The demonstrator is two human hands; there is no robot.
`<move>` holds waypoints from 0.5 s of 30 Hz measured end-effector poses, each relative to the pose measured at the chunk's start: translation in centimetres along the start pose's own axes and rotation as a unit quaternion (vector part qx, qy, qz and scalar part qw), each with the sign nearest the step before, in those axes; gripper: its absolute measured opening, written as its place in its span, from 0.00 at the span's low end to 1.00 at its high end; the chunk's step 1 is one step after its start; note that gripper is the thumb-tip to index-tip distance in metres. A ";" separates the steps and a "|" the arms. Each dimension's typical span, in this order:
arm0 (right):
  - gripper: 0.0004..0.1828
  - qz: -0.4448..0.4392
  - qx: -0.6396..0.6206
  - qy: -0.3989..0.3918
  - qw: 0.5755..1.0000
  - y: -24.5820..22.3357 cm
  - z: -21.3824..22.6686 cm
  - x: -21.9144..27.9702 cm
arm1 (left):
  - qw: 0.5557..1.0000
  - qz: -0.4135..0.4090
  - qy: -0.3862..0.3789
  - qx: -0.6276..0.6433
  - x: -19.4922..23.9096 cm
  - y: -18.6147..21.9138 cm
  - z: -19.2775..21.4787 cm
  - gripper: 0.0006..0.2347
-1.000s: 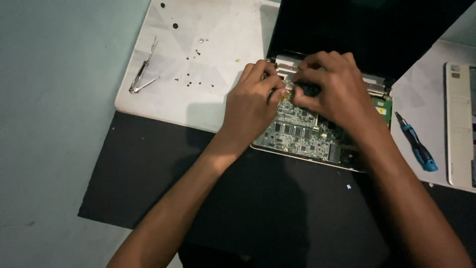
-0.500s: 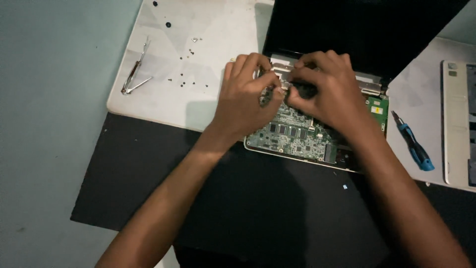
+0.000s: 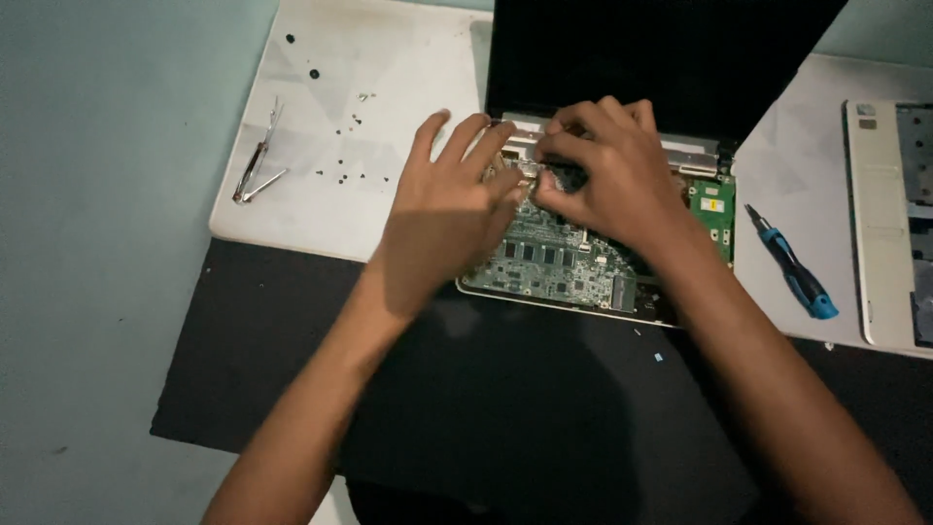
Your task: The person uses a blue-handled screwdriver to remove screws from a laptop motherboard, places the screws on a white tray, and then repositions the motherboard within the laptop chassis.
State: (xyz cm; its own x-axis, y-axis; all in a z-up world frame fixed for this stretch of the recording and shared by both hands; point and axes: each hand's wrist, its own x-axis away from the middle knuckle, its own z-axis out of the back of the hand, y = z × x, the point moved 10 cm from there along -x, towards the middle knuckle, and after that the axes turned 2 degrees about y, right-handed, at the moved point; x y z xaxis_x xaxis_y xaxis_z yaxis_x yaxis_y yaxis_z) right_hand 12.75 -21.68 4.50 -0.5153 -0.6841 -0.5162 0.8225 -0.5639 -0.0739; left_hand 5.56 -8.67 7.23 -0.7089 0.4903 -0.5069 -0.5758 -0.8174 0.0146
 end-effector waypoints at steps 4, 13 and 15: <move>0.16 0.001 -0.012 -0.001 1.000 0.1 -0.2 0.1 | 0.994 0.033 0.023 -0.101 0.6 1.6 1.2 0.08; 0.17 0.004 -0.060 -0.013 0.998 0.0 -0.3 0.3 | 0.952 0.146 -0.113 -0.244 1.4 3.0 -2.9 0.27; 0.17 0.003 -0.056 -0.017 0.998 0.0 -0.2 0.2 | 0.948 0.148 -0.112 -0.260 1.5 3.3 -3.0 0.28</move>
State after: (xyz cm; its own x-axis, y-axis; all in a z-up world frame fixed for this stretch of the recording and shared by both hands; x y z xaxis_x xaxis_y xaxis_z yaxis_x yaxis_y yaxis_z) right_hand 12.69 -21.69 4.26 -0.5160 -0.7037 -0.4885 0.8468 -0.5050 -0.1669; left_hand 3.83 -11.60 3.91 -0.9106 0.2206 -0.3494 -0.1017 -0.9392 -0.3280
